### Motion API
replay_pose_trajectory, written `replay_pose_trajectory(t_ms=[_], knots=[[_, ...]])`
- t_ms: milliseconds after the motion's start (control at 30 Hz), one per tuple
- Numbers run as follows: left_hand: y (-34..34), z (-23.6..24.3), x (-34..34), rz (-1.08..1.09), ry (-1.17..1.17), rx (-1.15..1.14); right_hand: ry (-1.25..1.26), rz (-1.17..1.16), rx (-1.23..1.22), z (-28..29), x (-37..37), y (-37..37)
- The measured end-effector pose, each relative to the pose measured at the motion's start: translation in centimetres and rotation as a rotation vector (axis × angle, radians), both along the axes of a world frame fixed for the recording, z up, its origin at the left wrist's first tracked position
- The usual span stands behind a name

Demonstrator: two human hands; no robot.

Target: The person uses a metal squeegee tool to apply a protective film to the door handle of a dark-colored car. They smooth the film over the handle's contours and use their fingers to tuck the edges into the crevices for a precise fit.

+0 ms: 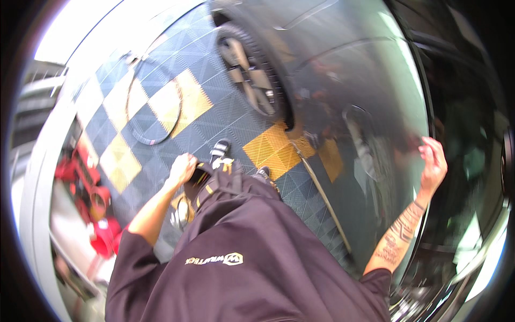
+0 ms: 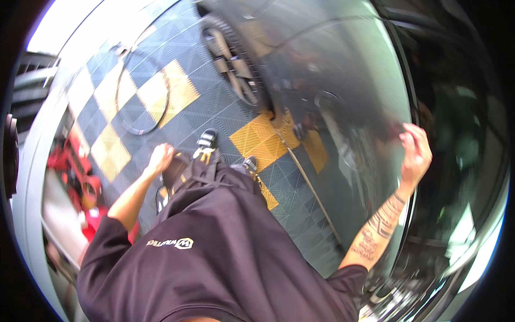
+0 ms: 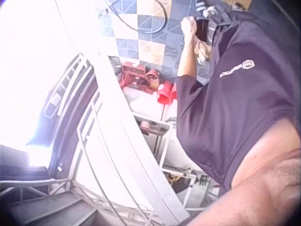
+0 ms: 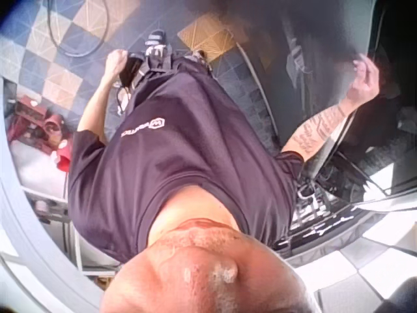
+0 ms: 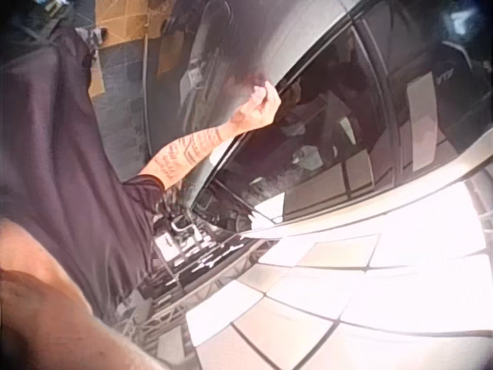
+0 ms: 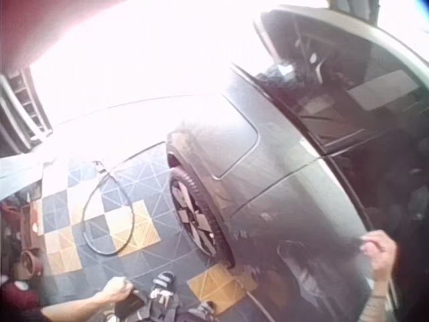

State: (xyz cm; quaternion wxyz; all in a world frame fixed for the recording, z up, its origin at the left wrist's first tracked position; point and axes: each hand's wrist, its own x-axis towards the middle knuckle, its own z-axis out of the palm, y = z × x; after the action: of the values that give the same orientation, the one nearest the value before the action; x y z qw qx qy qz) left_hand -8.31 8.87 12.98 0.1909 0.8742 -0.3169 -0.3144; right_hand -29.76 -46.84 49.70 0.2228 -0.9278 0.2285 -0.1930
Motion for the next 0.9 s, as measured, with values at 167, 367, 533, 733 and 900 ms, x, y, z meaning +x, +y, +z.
replay_pose_trajectory(t_ms=[167, 367, 533, 733, 900], knots=[[-1.1, 1.4, -1.7, -0.046, -0.408, 0.074, -0.133, -0.115, -0.009, 0.0, -2.5, 3.5], [-0.3, -1.7, -0.7, 0.026, -0.197, 0.162, -0.184, -0.327, 0.121, -1.4, -8.4, 10.1], [-5.6, 3.3, -0.7, -0.132, -0.341, 0.155, -0.198, -0.412, 0.179, -5.8, -13.1, 13.5], [-6.4, 3.6, -5.7, -0.164, -0.418, 0.363, -0.15, -0.422, 0.396, -10.2, -17.6, 16.2], [-8.8, 1.6, -6.7, -0.074, -0.248, -0.092, -0.138, -0.376, 0.529, -13.6, -22.2, 17.1]])
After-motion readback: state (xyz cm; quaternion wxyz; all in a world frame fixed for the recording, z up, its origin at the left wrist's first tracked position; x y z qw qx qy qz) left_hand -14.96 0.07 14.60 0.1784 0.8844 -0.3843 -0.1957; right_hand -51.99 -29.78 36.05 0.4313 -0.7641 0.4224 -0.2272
